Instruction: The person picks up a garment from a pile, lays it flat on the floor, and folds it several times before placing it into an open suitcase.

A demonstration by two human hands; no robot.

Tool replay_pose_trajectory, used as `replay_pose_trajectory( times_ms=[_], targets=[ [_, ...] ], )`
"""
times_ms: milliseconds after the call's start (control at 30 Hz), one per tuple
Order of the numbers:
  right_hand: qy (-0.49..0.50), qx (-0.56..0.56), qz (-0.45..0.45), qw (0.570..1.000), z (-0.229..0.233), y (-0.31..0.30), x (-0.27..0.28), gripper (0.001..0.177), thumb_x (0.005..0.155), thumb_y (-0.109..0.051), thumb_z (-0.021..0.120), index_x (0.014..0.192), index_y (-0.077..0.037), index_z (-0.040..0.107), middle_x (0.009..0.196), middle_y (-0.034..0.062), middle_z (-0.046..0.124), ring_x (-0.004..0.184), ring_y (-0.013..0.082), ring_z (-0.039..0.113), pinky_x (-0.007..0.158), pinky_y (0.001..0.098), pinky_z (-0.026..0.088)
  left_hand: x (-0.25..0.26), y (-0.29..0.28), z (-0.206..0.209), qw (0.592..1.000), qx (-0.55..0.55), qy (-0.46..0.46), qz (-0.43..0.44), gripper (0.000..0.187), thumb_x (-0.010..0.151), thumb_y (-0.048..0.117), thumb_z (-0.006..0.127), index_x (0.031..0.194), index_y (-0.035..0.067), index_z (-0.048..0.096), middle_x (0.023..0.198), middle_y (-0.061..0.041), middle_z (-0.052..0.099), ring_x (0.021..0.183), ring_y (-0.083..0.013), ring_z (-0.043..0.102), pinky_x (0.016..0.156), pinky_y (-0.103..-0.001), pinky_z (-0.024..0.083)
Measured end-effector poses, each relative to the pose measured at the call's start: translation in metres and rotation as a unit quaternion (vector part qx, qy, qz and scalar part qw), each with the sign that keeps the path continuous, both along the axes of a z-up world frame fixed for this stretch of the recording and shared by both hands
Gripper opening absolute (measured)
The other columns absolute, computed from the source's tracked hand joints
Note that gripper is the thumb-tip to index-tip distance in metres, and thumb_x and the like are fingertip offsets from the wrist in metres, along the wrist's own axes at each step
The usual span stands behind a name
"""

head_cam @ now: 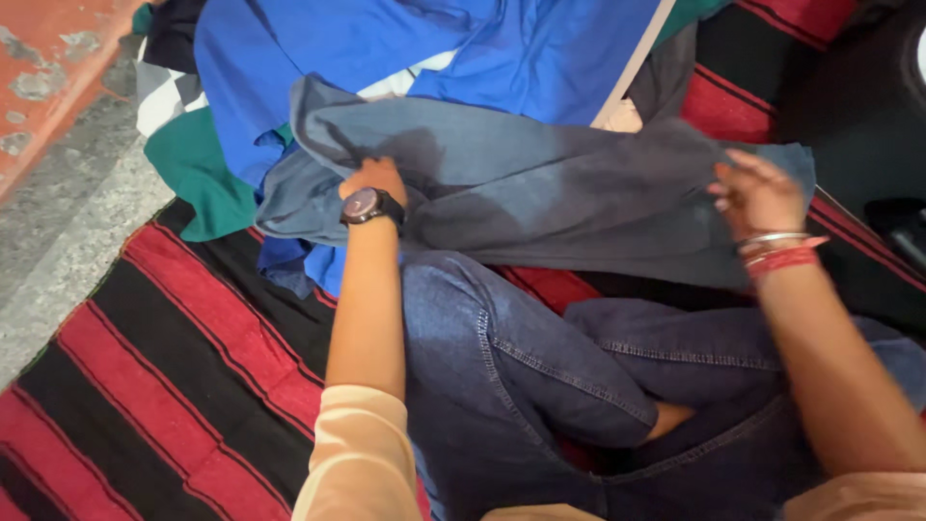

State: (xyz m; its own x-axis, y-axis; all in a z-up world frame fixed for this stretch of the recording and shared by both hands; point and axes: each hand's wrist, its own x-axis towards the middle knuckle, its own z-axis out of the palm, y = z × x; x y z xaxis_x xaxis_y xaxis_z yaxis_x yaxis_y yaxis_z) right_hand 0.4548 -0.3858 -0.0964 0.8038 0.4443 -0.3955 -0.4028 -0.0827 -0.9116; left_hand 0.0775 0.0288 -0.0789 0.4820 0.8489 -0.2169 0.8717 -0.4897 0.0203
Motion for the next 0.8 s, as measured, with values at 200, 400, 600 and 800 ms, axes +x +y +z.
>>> replay_pose_trajectory(
  times_ms=[200,400,600,800],
  targets=[
    [-0.273,0.107,0.044,0.955,0.007,-0.077,0.055,0.02,0.097,0.016,0.071,0.112,0.004,0.065,0.098,0.0076,0.064,0.086,0.0127,0.061,0.087,0.0284,0.056,0.0,0.021,0.004,0.995,0.03,-0.024,0.093,0.026,0.096,0.017,0.056,0.116,0.013,0.071,0.118,-0.017,0.071,0.108,-0.0362,0.071,0.088,-0.049,0.057],
    [-0.305,-0.345,0.103,0.881,-0.011,-0.081,0.052,0.077,0.07,-0.008,0.089,0.135,0.0,0.048,0.093,0.0113,0.074,0.087,0.0235,0.073,0.081,0.0393,0.058,0.002,0.032,0.013,0.983,0.104,-0.108,0.11,0.027,0.092,0.013,0.058,0.118,0.01,0.066,0.127,-0.022,0.064,0.098,-0.0394,0.071,0.078,-0.051,0.057],
    [-0.487,-0.391,0.172,0.762,-0.034,-0.058,0.042,0.069,0.08,-0.036,0.093,0.136,-0.006,0.067,0.113,0.0173,0.073,0.096,0.032,0.073,0.09,0.0445,0.056,0.042,0.025,0.047,0.981,0.134,-0.107,0.092,0.034,0.083,0.012,0.064,0.116,0.006,0.061,0.13,-0.023,0.06,0.099,-0.0393,0.069,0.074,-0.049,0.059],
    [-0.512,-0.358,0.2,0.755,-0.045,-0.026,0.02,0.087,0.072,-0.044,0.092,0.145,-0.007,0.062,0.127,0.0226,0.066,0.108,0.0421,0.064,0.089,0.0508,0.052,0.108,-0.026,0.039,0.989,-0.047,-0.119,-0.073,0.049,0.084,0.032,0.075,0.122,0.006,0.06,0.12,-0.022,0.067,0.112,-0.0415,0.065,0.092,-0.052,0.053]
  ],
)
